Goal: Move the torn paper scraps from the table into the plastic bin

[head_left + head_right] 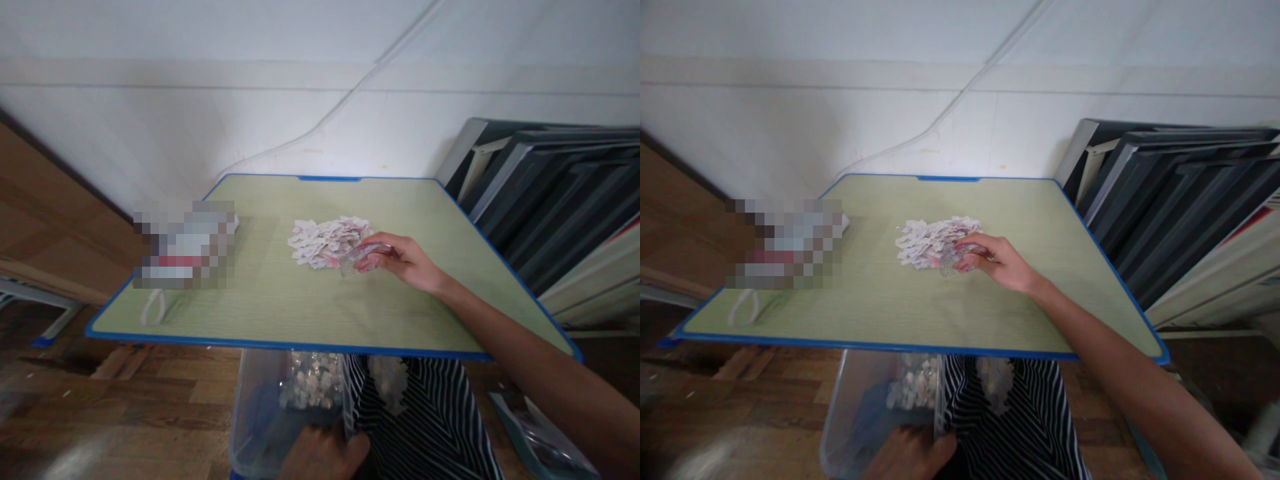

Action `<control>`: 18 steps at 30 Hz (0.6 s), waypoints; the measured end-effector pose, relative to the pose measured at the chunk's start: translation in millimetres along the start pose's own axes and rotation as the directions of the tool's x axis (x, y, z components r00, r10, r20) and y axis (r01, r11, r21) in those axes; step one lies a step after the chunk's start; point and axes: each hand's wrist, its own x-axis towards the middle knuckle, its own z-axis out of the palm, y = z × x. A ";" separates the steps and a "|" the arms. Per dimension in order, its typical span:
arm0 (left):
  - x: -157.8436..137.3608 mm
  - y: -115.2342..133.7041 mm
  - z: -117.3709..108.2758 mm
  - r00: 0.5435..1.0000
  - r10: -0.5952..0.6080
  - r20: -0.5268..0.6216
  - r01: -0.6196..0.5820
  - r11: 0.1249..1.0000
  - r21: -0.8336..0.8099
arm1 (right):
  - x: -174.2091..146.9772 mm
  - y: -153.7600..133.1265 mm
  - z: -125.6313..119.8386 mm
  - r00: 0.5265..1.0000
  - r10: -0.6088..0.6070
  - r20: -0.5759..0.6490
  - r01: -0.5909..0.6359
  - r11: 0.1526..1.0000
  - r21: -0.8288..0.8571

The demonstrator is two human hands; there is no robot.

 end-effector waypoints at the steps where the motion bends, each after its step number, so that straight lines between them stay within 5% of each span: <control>1: 0.0 0.0 0.1 1.000 0.002 -0.009 -0.002 1.000 0.000 | -0.1 -0.3 0.1 1.000 0.001 -0.005 -0.001 1.000 0.021; 5: -1.0 0.2 3.4 0.998 0.005 -0.064 -0.005 1.000 -0.003 | -0.2 -0.8 0.1 1.000 0.013 -0.024 -0.011 0.997 0.075; 18: 0.5 0.4 -2.8 0.999 -0.004 0.050 0.005 1.000 -0.015 | -1.4 -0.1 2.0 0.998 0.033 0.061 -0.036 0.998 0.056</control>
